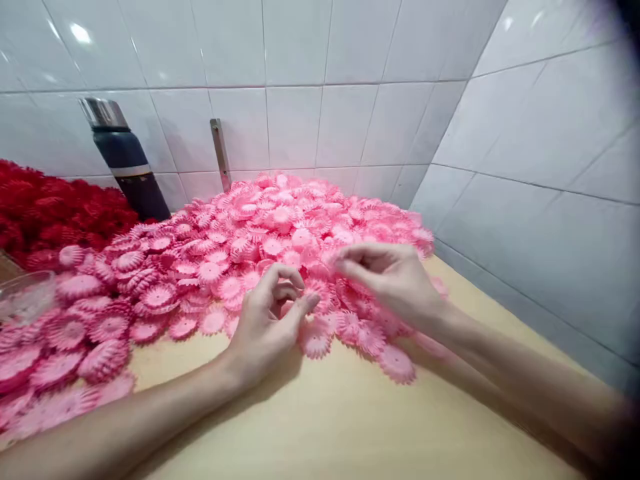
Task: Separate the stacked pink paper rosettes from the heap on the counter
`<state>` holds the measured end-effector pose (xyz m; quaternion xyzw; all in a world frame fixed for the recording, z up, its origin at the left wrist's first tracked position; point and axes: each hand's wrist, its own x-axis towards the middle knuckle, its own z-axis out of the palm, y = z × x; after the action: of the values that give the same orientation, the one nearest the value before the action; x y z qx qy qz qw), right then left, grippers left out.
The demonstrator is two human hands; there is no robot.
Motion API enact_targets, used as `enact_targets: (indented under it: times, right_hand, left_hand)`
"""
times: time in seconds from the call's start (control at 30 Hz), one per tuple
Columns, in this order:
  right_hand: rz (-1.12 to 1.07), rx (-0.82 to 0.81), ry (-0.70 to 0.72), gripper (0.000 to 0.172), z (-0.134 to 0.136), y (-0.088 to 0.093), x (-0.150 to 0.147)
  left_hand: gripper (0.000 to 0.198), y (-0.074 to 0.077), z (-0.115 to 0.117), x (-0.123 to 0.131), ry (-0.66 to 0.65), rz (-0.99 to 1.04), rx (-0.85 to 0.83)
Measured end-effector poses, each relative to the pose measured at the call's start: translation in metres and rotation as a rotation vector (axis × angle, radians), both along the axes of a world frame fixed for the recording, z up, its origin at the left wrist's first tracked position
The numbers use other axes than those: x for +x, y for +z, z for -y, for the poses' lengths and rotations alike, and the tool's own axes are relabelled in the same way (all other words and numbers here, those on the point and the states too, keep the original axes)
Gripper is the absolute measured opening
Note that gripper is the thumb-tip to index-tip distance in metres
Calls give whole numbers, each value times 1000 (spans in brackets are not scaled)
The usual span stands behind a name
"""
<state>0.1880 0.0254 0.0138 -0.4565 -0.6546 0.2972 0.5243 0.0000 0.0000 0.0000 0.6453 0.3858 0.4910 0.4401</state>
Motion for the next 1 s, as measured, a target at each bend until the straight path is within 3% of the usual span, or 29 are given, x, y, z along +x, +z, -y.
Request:
enact_targets:
  times: [0.2, 0.37, 0.5, 0.63, 0.83, 1.0]
  right_hand:
    - [69, 129, 10, 9, 4, 10, 1]
    - [155, 201, -144, 16, 0, 1, 5]
    - [172, 286, 80, 15, 7, 1, -1]
    - [163, 272, 276, 22, 15, -1, -12]
    - [53, 82, 264, 18, 17, -6, -15]
    - [46, 88, 279, 25, 19, -4, -16]
  left_hand:
    - [21, -2, -4, 0, -38, 56, -82]
    - [19, -4, -10, -1, -22, 35, -99]
    - [19, -4, -11, -3, -2, 35, -66]
    - [25, -2, -8, -4, 18, -46, -9]
    - [32, -3, -7, -5, 33, -105, 19]
    - [33, -4, -7, -4, 27, -103, 13]
